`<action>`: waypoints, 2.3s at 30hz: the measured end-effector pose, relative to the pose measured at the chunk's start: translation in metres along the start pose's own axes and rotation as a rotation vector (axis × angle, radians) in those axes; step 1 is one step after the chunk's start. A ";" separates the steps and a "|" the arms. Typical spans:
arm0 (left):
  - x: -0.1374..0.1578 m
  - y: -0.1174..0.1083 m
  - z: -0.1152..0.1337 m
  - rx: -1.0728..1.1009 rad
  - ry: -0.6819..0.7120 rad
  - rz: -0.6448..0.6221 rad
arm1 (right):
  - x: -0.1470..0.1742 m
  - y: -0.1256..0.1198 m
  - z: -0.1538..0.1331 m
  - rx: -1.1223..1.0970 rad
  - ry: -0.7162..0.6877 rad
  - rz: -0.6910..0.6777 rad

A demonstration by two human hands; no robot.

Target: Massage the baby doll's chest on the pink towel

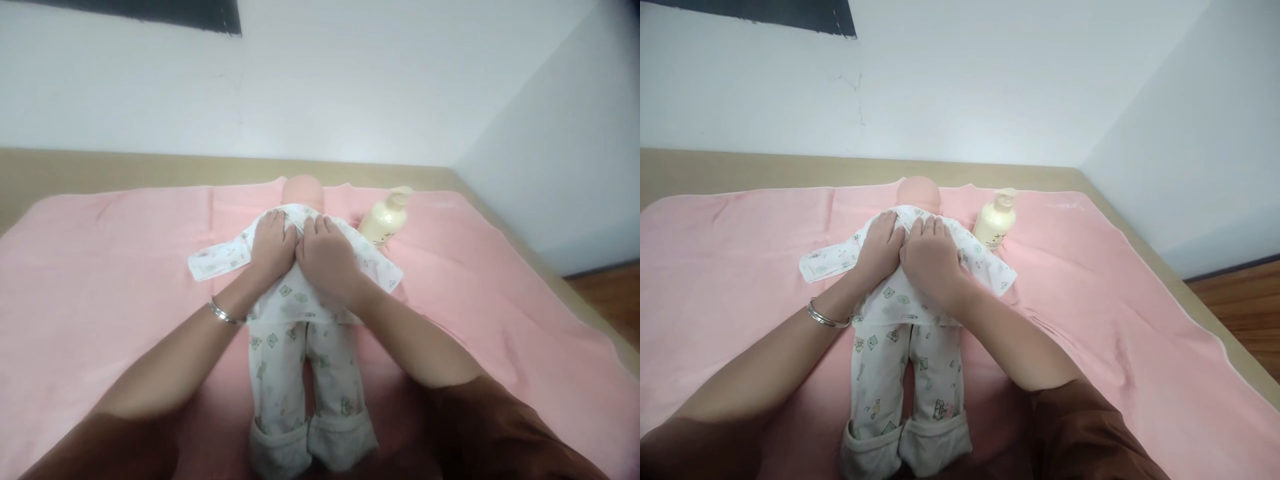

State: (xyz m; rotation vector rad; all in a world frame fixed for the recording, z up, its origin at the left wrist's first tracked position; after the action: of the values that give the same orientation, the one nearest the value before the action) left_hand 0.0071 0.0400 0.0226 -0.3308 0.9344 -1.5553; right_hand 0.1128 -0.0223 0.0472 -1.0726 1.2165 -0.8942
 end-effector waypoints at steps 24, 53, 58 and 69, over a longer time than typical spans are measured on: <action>-0.007 -0.003 0.002 -0.003 0.050 -0.037 | -0.002 -0.005 0.009 0.098 -0.070 0.014; -0.004 -0.012 0.015 -0.035 0.049 -0.127 | 0.002 -0.002 -0.003 0.275 -0.181 0.004; 0.003 -0.003 0.015 -0.111 0.101 -0.091 | -0.008 -0.003 0.006 0.203 -0.192 0.003; 0.014 0.009 0.009 0.118 -0.035 0.060 | -0.024 0.015 0.023 -0.172 0.134 -0.007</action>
State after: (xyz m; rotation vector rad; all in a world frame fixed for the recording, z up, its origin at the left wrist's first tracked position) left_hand 0.0164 0.0243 0.0184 -0.2435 0.8140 -1.5376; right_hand 0.1315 0.0085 0.0395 -1.1690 1.4223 -0.8896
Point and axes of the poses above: each hand's wrist, its own x-axis away from the middle knuckle, its own y-axis out of the palm, z = x × y, the point moved 4 cm from there along -x, towards the middle knuckle, and after that the axes turned 8 degrees about x, right-handed, at the moved point
